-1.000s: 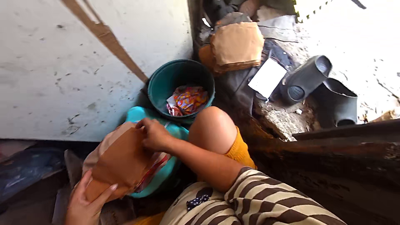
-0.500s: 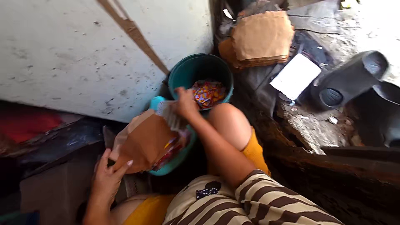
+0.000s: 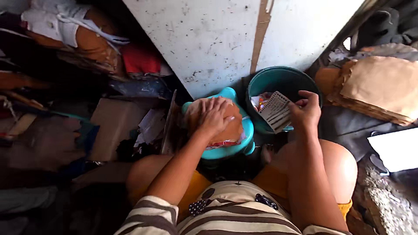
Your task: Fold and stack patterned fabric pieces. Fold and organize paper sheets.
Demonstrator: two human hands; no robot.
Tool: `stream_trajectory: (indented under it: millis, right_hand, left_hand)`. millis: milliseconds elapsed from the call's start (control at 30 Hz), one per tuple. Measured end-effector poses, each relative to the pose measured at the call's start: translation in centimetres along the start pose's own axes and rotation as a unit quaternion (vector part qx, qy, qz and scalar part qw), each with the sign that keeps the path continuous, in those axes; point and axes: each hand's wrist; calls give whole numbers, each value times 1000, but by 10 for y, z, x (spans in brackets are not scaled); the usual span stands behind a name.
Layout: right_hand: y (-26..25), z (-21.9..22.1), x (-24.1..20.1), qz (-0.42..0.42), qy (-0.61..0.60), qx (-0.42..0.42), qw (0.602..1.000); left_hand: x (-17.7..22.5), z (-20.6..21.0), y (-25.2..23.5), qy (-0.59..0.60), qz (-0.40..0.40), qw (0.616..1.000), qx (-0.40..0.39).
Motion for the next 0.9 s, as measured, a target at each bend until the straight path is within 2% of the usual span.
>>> stream_trajectory:
  millis: [100,167,267,367,400,467,533,600,667,700,800,900]
  right_hand:
    - [5,1,-11,4,-99,4,995]
    - [8,8,-25,-6,-200,-7,980]
    - [16,27,-57,-28,-311,-67,948]
    - [27,59,-96,-76,-360,-141,919]
    - [30,73,-109,-94,-379,-157,907]
    - [43,101,-131,-131,-394,-196,889]
    - [63,122,-144,-188,-333,-227,896]
    - [84,137,-139,-309,-166,-254,901]
    - [100,153,-118,-425,39,-283,859]
    - [105,164,-105,-452,122,-294,833]
    - [109,183,-84,-456,246,-310,797]
    - [102,190,-85,-455,269,-306,792]
  left_hand:
    - [1,0,-5,-11,-4,999,-41]
    - [0,-4,-5,18,-10,999,-35]
    - [-2,-28,-4,145,-35,989,-10]
    - [-4,-72,1,342,-75,931,101]
    - [-7,-84,0,403,-90,900,141]
    - [-26,-98,0,506,-120,837,173]
    - [-56,-106,6,533,-137,808,212]
    - [-96,-115,21,509,-169,805,254]
    - [-140,-115,42,476,-257,791,286]
    - [-163,-110,55,450,-317,781,294]
    - [-228,-74,99,392,-474,731,296]
    - [-260,-34,137,400,-598,636,280]
Point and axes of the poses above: each hand's wrist, its own y-axis away from the middle knuckle, its own z-axis out of the palm, x = y × z, and after that the axes turned 9 degrees about x, right-handed
